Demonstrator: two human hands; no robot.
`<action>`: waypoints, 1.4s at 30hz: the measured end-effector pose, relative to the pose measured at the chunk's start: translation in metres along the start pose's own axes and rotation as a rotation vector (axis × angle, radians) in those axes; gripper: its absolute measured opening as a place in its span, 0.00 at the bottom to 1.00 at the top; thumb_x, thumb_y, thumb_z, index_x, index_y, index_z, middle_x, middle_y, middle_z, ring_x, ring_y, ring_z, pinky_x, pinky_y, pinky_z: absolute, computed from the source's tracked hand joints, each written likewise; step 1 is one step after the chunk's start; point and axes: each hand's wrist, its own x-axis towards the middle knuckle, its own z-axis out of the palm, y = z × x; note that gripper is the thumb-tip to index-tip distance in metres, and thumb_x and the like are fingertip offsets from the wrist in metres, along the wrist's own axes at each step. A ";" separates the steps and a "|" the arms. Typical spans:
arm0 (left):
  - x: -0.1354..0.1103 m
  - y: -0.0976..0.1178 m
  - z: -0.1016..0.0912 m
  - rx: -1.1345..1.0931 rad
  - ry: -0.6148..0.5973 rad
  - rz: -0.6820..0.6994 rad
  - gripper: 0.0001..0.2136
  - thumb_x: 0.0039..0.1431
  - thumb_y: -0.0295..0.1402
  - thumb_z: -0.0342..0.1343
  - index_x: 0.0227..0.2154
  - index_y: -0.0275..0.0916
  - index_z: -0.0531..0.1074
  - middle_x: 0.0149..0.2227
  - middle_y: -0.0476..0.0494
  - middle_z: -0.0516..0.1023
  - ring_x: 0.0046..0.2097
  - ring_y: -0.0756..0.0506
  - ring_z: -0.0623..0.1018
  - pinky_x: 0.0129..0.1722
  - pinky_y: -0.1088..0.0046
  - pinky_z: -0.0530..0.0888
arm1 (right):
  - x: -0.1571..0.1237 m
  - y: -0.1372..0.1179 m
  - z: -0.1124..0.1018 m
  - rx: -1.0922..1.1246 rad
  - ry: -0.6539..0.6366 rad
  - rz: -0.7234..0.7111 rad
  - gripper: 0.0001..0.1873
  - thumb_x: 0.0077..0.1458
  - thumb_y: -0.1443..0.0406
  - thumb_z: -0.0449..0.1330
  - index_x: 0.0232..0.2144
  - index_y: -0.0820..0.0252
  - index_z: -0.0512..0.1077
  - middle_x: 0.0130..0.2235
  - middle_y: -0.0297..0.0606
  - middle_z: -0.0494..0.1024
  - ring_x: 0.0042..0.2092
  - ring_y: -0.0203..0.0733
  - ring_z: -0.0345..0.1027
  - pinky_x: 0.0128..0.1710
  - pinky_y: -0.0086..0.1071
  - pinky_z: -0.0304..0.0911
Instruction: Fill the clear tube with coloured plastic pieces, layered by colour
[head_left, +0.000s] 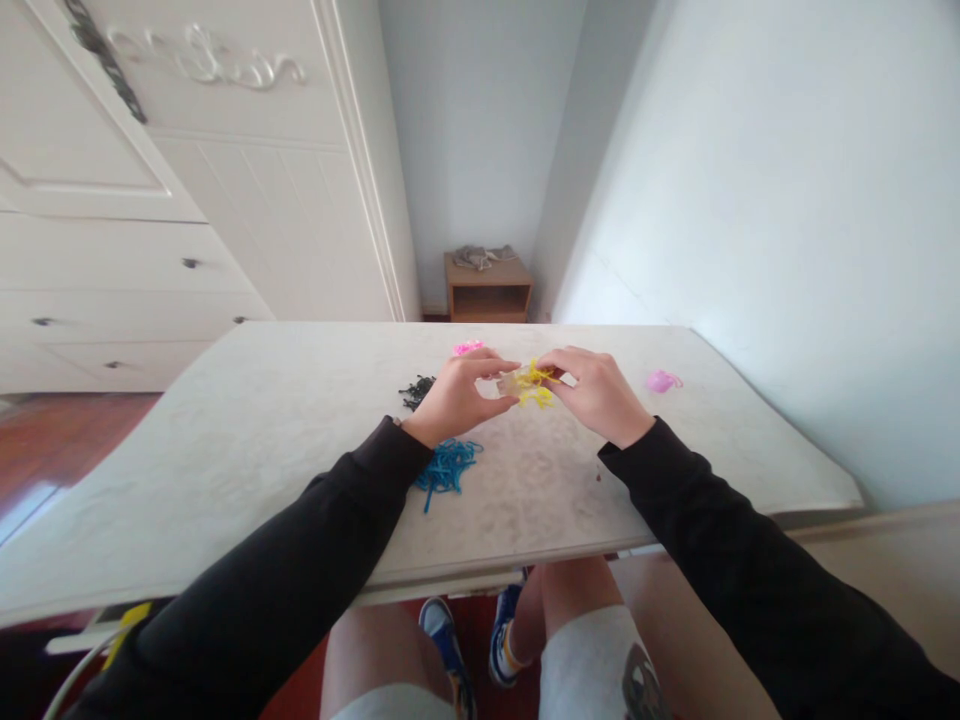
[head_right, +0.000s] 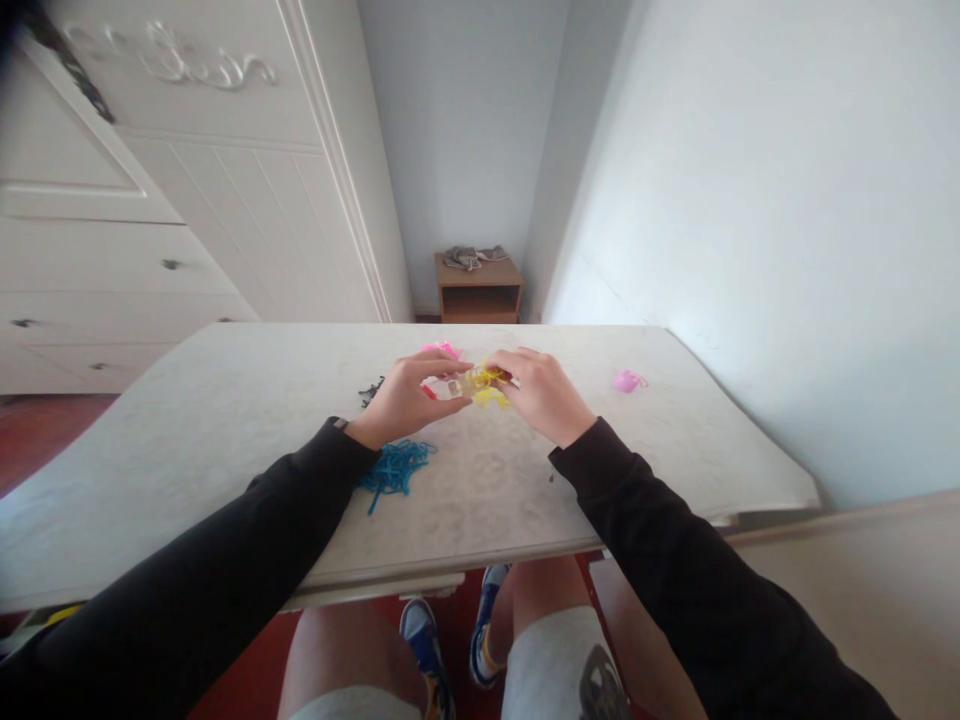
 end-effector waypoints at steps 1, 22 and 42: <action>0.000 0.000 0.000 -0.007 -0.001 0.000 0.17 0.51 0.28 0.70 0.46 0.39 0.82 0.40 0.43 0.83 0.37 0.48 0.80 0.40 0.71 0.78 | -0.001 -0.001 -0.001 0.009 0.000 -0.006 0.09 0.58 0.73 0.63 0.37 0.56 0.81 0.38 0.40 0.84 0.41 0.46 0.77 0.44 0.38 0.69; -0.003 0.007 0.003 -0.049 -0.044 0.005 0.17 0.53 0.31 0.71 0.47 0.38 0.82 0.38 0.44 0.82 0.37 0.48 0.79 0.40 0.71 0.76 | -0.009 -0.004 0.003 0.259 0.136 0.065 0.05 0.54 0.69 0.66 0.27 0.57 0.76 0.31 0.35 0.81 0.33 0.40 0.76 0.36 0.33 0.71; -0.003 0.005 0.003 -0.146 -0.014 0.002 0.18 0.54 0.35 0.71 0.48 0.39 0.82 0.41 0.42 0.83 0.39 0.47 0.80 0.43 0.69 0.80 | -0.018 -0.018 0.002 0.131 -0.017 0.003 0.13 0.59 0.71 0.55 0.45 0.54 0.64 0.46 0.41 0.75 0.50 0.50 0.75 0.53 0.50 0.67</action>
